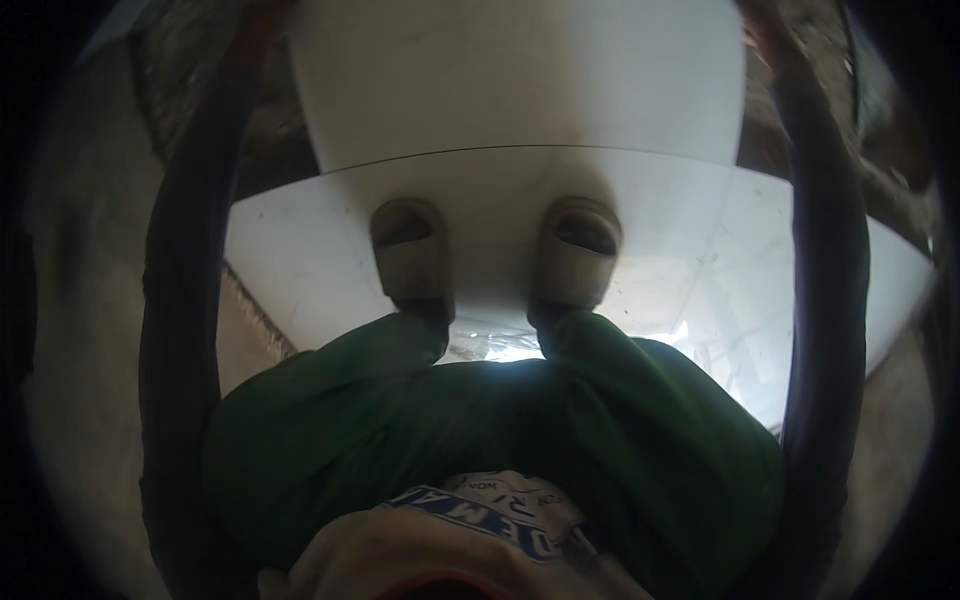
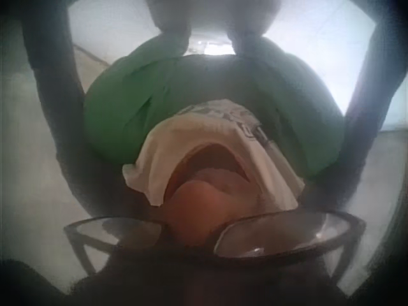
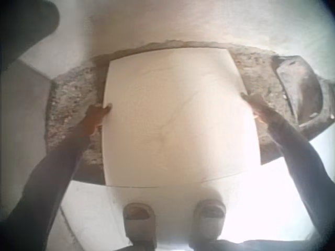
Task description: The person places a large white floor tile onto a prepared surface, aligning it with previously laid tiles by hand and pressing it into position.
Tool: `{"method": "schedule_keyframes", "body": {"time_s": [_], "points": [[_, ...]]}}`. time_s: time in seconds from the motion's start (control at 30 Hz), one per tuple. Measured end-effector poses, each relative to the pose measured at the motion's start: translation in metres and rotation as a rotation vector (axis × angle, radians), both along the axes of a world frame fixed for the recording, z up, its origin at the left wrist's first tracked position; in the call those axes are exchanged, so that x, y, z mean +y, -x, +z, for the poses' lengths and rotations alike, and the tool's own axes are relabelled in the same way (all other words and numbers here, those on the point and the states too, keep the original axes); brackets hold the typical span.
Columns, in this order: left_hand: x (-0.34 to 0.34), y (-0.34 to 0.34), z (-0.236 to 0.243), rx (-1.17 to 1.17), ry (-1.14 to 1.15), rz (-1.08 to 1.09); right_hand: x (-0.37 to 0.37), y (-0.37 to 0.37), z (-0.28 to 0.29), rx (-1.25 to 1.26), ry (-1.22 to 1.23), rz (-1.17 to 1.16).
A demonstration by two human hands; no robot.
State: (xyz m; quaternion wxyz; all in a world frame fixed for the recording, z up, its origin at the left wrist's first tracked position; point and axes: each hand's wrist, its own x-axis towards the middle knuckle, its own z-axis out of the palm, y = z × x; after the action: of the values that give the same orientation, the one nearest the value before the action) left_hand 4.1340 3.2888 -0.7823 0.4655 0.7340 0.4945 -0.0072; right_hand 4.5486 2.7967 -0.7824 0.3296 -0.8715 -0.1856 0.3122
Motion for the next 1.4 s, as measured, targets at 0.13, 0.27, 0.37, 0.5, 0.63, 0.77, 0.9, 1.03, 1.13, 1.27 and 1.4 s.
{"method": "schedule_keyframes", "body": {"time_s": [0.13,0.27,0.37,0.5,0.63,0.77,0.9,1.03,1.13,1.27,1.4], "points": [[-0.019,-0.011,0.04,0.063,0.081,-0.039,0.0,-0.01,-0.021,0.149,0.018,-0.101],[-0.021,-0.007,0.045,0.023,0.09,0.024,0.001,-0.017,-0.023,0.171,0.168,-0.197],[-0.018,-0.009,0.038,-0.006,0.113,0.046,0.0,-0.022,-0.022,0.171,0.22,-0.208],[-0.014,-0.01,0.035,-0.049,0.136,0.066,0.0,-0.028,-0.024,0.192,0.291,-0.214],[-0.012,-0.003,0.038,-0.094,0.112,0.068,0.001,-0.022,-0.02,0.202,0.242,-0.186],[-0.008,0.001,0.037,-0.101,0.201,0.077,0.009,-0.007,-0.015,0.164,0.21,-0.269],[-0.001,0.002,0.031,0.033,0.055,0.035,0.014,0.001,-0.016,0.083,0.123,-0.377],[0.004,0.005,0.02,-0.026,0.04,-0.008,0.01,-0.009,-0.019,0.081,0.149,-0.354],[0.008,0.008,0.016,-0.001,0.092,-0.046,0.007,-0.019,-0.017,0.243,0.297,-0.219],[0.012,0.011,0.021,-0.016,0.103,-0.068,0.007,-0.018,-0.013,0.154,0.269,-0.28],[0.009,0.012,0.029,0.102,0.093,-0.088,0.012,-0.015,-0.01,0.181,0.287,-0.361]]}}
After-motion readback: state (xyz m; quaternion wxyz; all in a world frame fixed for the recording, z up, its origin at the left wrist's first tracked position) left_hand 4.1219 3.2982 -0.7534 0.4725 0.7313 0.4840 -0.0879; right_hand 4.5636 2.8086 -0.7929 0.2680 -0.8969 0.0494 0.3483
